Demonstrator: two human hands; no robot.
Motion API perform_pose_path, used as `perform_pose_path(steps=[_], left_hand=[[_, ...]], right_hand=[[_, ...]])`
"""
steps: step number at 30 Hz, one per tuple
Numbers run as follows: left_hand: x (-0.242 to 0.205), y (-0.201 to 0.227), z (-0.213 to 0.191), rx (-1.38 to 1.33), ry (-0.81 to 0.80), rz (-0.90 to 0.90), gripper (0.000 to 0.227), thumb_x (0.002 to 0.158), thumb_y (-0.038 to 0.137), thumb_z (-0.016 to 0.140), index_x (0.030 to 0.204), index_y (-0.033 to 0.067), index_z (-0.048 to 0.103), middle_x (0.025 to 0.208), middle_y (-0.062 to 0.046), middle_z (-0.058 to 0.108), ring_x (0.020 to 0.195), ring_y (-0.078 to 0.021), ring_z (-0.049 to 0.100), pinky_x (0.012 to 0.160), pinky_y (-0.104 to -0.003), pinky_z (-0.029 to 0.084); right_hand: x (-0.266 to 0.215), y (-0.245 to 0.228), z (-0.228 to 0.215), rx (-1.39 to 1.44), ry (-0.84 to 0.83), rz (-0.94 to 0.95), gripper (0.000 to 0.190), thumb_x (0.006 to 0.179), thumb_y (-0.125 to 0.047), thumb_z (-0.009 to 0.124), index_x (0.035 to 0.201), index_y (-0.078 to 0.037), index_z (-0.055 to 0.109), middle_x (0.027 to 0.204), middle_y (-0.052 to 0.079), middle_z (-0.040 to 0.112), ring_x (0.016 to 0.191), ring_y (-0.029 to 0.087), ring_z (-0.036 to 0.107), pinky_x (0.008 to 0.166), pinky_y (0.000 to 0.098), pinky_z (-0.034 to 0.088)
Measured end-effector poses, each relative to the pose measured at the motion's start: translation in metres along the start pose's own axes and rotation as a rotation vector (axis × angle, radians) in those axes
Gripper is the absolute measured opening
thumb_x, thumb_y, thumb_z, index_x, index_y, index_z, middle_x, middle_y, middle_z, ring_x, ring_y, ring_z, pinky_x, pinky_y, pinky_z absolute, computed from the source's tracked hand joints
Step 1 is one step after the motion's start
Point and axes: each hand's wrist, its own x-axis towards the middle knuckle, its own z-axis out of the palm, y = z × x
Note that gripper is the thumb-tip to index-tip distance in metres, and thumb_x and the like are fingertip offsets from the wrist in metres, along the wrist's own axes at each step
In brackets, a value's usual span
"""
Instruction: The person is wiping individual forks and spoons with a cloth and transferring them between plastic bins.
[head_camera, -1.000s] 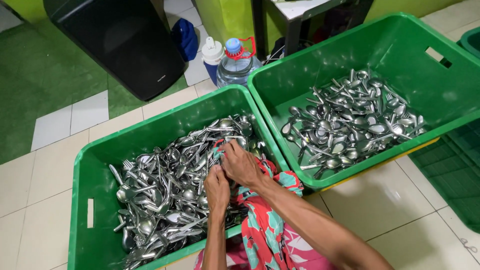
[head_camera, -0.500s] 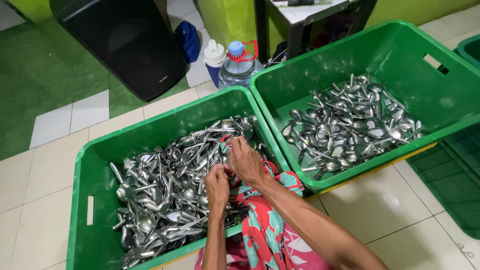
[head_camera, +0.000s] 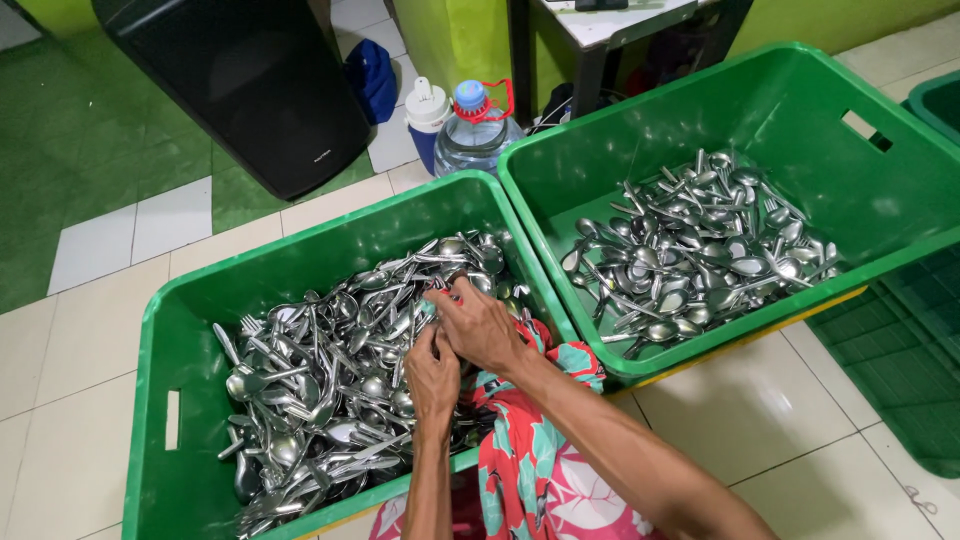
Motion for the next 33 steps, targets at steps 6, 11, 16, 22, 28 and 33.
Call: perform_pose_path(steps=[6, 11, 16, 22, 28, 33], left_hand=[[0.001, -0.007, 0.004, 0.081, -0.014, 0.041, 0.026, 0.099, 0.012, 0.046, 0.096, 0.0089, 0.072, 0.083, -0.018, 0.074, 0.083, -0.0371, 0.072, 0.079, -0.048, 0.055], [-0.007, 0.034, -0.01, 0.158, -0.007, 0.008, 0.025, 0.098, 0.022, 0.051, 0.095, 0.0105, 0.073, 0.085, -0.022, 0.073, 0.087, -0.0481, 0.069, 0.077, -0.055, 0.053], [-0.004, 0.01, -0.008, 0.059, 0.09, -0.156, 0.029, 0.098, 0.025, 0.049, 0.092, 0.0182, 0.076, 0.079, -0.017, 0.072, 0.082, -0.0403, 0.07, 0.077, -0.048, 0.053], [0.009, -0.044, 0.01, -0.143, 0.028, -0.214, 0.036, 0.104, 0.026, 0.043, 0.094, 0.011, 0.075, 0.077, -0.014, 0.069, 0.074, -0.027, 0.064, 0.078, -0.042, 0.053], [0.007, -0.039, 0.01, -0.067, -0.043, -0.141, 0.036, 0.102, 0.021, 0.045, 0.084, 0.0067, 0.073, 0.064, -0.011, 0.06, 0.068, -0.0257, 0.058, 0.07, -0.039, 0.049], [0.006, -0.024, 0.007, -0.023, -0.018, -0.142, 0.035, 0.098, 0.024, 0.047, 0.073, 0.004, 0.063, 0.063, -0.017, 0.059, 0.067, -0.0312, 0.057, 0.07, -0.044, 0.046]], right_hand=[[0.003, -0.001, -0.007, 0.014, 0.011, 0.169, 0.028, 0.097, -0.022, 0.051, 0.122, -0.024, 0.063, 0.091, 0.005, 0.053, 0.068, 0.033, 0.068, 0.055, 0.0442, 0.058], [0.002, 0.012, 0.003, 0.093, 0.063, 0.352, 0.027, 0.099, -0.021, 0.05, 0.123, -0.02, 0.061, 0.088, 0.009, 0.054, 0.068, 0.041, 0.067, 0.055, 0.0526, 0.056], [0.005, 0.01, -0.007, 0.233, 0.122, 0.377, 0.027, 0.099, -0.012, 0.046, 0.122, -0.01, 0.06, 0.091, 0.013, 0.057, 0.075, 0.042, 0.068, 0.058, 0.0504, 0.055], [-0.006, 0.005, 0.021, -0.003, 0.072, 0.078, 0.021, 0.097, -0.022, 0.052, 0.114, -0.013, 0.061, 0.085, 0.005, 0.056, 0.071, 0.032, 0.068, 0.057, 0.0395, 0.058], [-0.009, 0.021, 0.02, 0.023, 0.013, 0.122, 0.025, 0.096, -0.018, 0.053, 0.121, -0.014, 0.057, 0.088, 0.007, 0.056, 0.075, 0.037, 0.068, 0.057, 0.048, 0.058], [-0.005, 0.009, 0.002, 0.083, -0.049, 0.126, 0.026, 0.096, -0.018, 0.055, 0.121, -0.016, 0.056, 0.088, 0.007, 0.057, 0.074, 0.04, 0.069, 0.054, 0.0508, 0.058]])
